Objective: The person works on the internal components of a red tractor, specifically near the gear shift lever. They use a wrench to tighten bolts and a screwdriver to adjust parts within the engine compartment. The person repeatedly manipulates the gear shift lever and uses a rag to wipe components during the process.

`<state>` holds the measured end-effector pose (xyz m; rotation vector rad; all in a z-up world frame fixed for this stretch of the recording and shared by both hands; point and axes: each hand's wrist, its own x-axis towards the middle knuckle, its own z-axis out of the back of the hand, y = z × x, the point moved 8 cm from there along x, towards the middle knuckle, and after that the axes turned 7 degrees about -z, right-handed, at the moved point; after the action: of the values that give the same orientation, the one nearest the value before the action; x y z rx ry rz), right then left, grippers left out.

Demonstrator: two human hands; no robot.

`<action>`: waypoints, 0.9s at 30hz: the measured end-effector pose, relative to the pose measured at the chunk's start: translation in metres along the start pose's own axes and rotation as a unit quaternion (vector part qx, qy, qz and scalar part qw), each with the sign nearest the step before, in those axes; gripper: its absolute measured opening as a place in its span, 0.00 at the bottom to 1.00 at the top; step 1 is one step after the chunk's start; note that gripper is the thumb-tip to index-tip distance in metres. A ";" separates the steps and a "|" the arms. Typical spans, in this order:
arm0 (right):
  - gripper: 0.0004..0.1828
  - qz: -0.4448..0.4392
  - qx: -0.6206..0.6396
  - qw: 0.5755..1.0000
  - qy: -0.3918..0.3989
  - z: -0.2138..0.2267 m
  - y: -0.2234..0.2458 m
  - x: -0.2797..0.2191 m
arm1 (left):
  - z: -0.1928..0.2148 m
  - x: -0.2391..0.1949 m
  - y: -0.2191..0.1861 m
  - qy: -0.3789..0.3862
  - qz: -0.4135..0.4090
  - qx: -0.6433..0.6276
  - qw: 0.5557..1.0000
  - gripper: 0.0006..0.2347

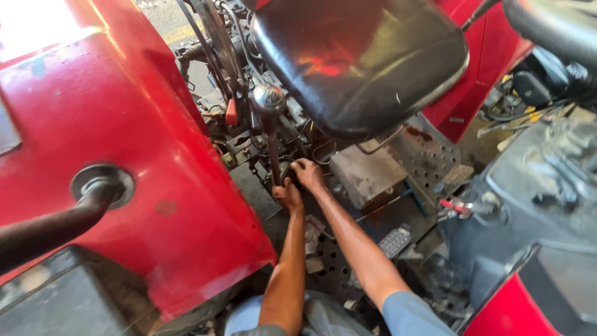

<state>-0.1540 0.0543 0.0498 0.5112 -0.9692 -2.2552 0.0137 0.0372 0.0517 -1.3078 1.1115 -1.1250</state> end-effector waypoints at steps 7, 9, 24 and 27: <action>0.18 -0.065 0.221 0.973 -0.012 0.013 0.019 -0.031 | 0.007 -0.013 -0.057 -0.045 -0.075 -0.027 0.996 0.20; 0.21 -0.074 0.309 0.947 0.035 0.023 0.042 -0.057 | 0.010 -0.021 -0.057 -0.039 0.017 -0.123 0.991 0.23; 0.19 0.048 0.554 0.820 0.131 0.119 0.270 -0.126 | 0.082 0.007 -0.329 0.096 -0.168 -0.239 0.952 0.23; 0.18 0.115 0.566 0.807 0.118 0.159 0.327 -0.137 | 0.084 0.020 -0.374 0.123 -0.186 -0.260 0.939 0.23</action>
<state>-0.0154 0.0522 0.4123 1.0481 -2.0506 -1.1330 0.1063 0.0409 0.4237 -1.8866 1.4530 -1.3499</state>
